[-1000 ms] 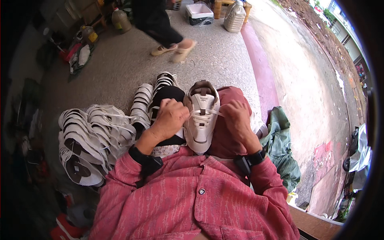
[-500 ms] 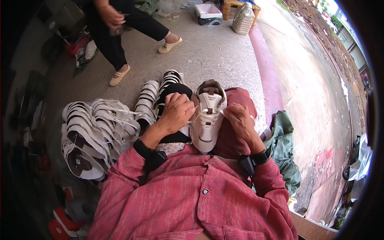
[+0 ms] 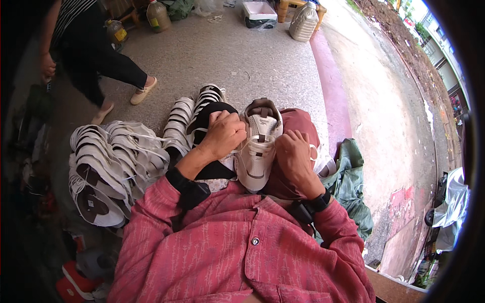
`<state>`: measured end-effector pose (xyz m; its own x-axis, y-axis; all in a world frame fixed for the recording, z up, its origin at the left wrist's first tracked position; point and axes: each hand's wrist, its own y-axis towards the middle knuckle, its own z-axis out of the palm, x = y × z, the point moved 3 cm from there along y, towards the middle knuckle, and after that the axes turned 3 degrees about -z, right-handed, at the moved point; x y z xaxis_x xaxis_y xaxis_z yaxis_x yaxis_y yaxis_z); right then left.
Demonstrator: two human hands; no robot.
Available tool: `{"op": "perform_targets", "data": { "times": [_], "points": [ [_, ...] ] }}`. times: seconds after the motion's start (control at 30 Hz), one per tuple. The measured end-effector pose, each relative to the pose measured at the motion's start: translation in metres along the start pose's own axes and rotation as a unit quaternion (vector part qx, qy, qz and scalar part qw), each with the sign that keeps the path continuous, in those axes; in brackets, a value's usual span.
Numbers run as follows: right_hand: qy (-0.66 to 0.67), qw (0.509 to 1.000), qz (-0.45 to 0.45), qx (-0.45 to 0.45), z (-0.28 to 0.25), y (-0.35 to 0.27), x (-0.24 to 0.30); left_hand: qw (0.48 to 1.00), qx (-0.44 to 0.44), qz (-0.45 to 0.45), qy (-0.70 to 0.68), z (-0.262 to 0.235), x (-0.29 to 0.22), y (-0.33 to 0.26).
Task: The recorder laces a white shoe while sitting on the floor near a pile of unlaced shoe uppers.
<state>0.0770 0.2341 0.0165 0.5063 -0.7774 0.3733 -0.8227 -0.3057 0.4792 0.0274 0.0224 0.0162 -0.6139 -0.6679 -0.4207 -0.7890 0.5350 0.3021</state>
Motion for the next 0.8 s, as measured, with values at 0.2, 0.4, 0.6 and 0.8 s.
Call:
{"op": "perform_targets", "data": {
  "times": [0.2, 0.4, 0.6, 0.8],
  "points": [
    [0.145, 0.984, 0.059, 0.083, -0.004, 0.005, -0.018, 0.997, -0.025, 0.008, 0.069, -0.001, -0.014, 0.004],
    [0.001, 0.999, 0.003, 0.037, 0.008, 0.014, -0.007, 0.995, -0.013, 0.035, 0.091, 0.000, -0.014, 0.008],
    [-0.004, 0.987, -0.036, 0.156, -0.022, 0.029, -0.016, 0.998, 0.050, -0.013, 0.030, -0.011, -0.003, 0.010],
    [0.060, 0.990, -0.090, 0.095, -0.037, 0.060, 0.000, 0.965, 0.098, 0.046, -0.238, -0.039, -0.001, 0.028]
  ]
}}
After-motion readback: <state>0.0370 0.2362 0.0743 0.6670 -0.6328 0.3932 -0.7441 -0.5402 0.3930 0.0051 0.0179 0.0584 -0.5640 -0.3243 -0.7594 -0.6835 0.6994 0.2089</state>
